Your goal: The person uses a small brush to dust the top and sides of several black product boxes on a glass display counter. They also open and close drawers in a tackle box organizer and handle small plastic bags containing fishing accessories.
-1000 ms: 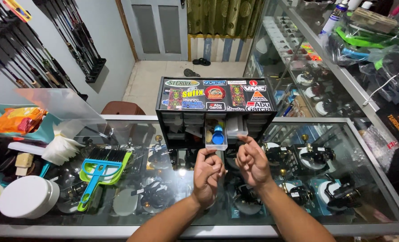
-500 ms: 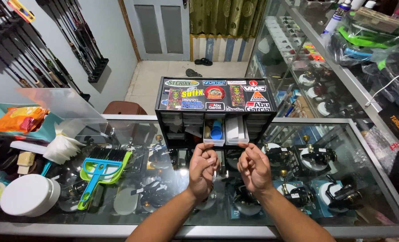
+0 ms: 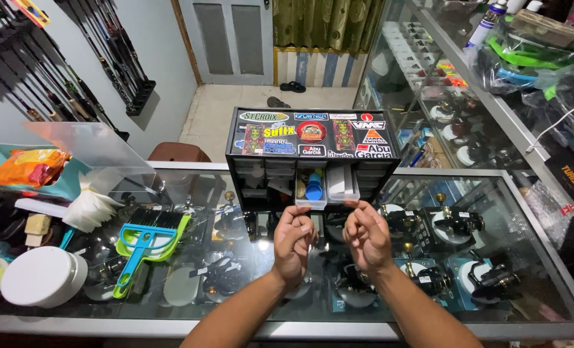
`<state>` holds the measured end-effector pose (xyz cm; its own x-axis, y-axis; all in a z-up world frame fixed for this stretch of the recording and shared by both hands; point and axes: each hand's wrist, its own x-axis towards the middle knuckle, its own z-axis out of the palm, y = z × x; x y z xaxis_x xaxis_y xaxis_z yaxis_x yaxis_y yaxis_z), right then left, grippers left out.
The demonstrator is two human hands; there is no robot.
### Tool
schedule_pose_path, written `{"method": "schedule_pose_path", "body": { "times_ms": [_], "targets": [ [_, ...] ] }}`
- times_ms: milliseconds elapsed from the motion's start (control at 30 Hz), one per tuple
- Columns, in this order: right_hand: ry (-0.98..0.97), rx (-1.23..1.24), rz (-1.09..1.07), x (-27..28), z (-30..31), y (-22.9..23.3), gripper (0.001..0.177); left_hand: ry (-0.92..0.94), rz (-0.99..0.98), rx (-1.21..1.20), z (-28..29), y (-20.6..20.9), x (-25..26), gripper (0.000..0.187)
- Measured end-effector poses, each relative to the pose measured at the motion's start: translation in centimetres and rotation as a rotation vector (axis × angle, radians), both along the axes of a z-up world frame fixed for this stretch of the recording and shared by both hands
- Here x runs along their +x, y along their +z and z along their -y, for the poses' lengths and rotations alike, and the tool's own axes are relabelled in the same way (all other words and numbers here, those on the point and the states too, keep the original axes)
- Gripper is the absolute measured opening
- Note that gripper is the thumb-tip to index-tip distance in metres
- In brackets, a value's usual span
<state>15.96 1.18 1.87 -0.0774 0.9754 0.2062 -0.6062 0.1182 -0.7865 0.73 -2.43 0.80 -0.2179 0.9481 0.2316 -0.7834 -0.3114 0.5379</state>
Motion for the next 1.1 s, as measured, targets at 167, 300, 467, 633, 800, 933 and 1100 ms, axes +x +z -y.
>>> {"method": "schedule_pose_path", "body": {
  "times_ms": [167,300,467,633,800,933,1100],
  "targets": [
    [0.037,-0.113,0.016,0.4,0.5,1.4,0.039,-0.018,-0.067,-0.205,1.8,1.9,0.1,0.032],
    [0.046,-0.112,0.013,0.7,0.1,1.1,0.04,-0.031,-0.051,-0.243,2.0,2.0,0.2,0.03],
    [0.044,-0.095,0.039,0.4,0.1,1.4,0.038,-0.018,-0.045,-0.257,1.9,1.6,0.3,0.029],
    [0.092,-0.057,0.069,0.8,-0.9,1.1,0.047,-0.039,-0.047,-0.316,1.8,1.5,0.3,0.028],
    [0.202,0.001,0.076,1.7,-2.2,2.3,0.074,-0.003,-0.021,-0.373,1.5,0.6,0.7,0.018],
    [0.212,0.004,0.074,2.0,-2.1,2.3,0.075,-0.013,-0.056,-0.402,1.6,0.8,0.7,0.02],
    [0.198,0.019,0.11,2.3,-2.2,1.9,0.075,-0.013,-0.042,-0.391,1.7,1.0,0.7,0.019]
  ]
}}
